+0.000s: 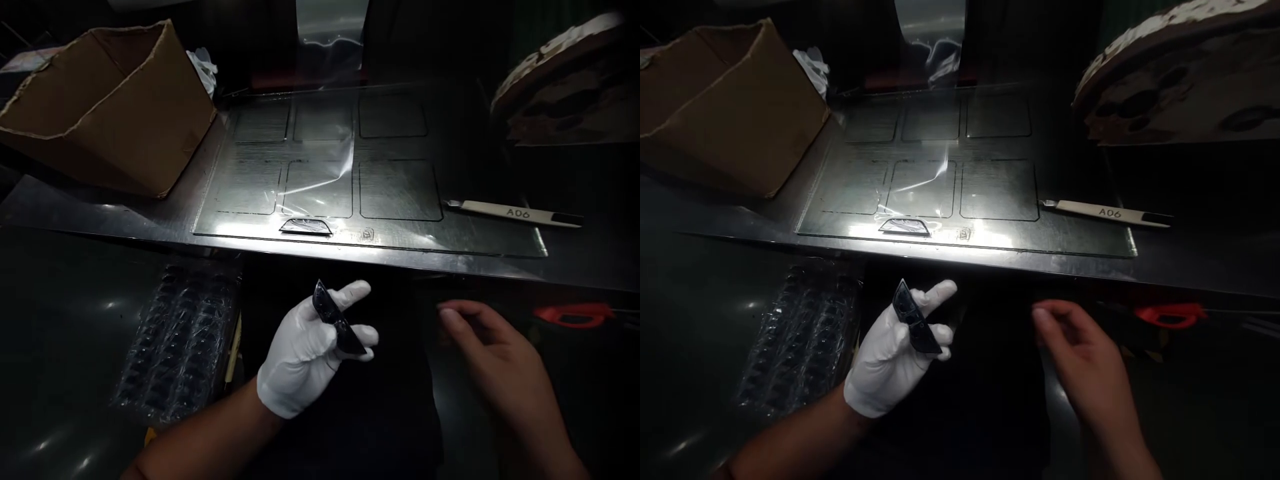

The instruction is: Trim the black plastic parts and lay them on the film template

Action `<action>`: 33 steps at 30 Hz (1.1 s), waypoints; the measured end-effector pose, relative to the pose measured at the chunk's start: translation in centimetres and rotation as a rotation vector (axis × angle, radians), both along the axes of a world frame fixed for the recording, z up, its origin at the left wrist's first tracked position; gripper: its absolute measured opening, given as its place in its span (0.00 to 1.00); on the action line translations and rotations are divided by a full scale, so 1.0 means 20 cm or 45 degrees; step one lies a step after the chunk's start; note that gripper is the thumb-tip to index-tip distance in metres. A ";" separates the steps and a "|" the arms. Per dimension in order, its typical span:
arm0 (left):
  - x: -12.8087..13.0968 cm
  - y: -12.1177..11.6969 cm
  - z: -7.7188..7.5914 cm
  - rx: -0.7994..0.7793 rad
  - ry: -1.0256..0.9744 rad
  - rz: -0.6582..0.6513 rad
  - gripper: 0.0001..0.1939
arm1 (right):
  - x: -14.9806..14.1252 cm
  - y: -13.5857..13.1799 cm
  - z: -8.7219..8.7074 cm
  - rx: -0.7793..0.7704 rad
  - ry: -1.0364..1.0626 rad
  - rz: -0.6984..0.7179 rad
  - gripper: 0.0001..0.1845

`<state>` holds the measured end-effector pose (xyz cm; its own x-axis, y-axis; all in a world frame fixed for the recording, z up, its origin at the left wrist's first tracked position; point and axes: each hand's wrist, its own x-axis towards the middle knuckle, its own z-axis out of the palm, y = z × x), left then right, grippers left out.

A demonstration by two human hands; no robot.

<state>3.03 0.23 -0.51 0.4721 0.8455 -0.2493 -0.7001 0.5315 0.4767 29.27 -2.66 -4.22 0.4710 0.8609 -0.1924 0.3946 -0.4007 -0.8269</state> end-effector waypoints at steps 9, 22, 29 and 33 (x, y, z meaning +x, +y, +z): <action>-0.05 -0.01 -0.02 0.047 0.215 0.104 0.19 | -0.45 0.13 0.50 0.471 -0.030 1.120 0.09; -0.18 0.00 -0.07 0.143 0.410 0.133 0.21 | -0.55 0.17 0.46 0.345 -0.086 1.320 0.08; -0.19 0.03 -0.08 0.104 0.259 0.142 0.33 | -0.54 0.25 0.50 0.340 -0.105 1.247 0.05; -0.19 0.07 -0.07 -0.096 0.271 0.262 0.25 | -0.46 0.34 0.57 0.382 -0.150 1.003 0.06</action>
<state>-0.76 1.70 -1.82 0.2233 0.8933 -0.3902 -0.6856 0.4285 0.5886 20.06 4.22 7.10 -0.2848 0.9524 0.1088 0.5567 0.2567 -0.7901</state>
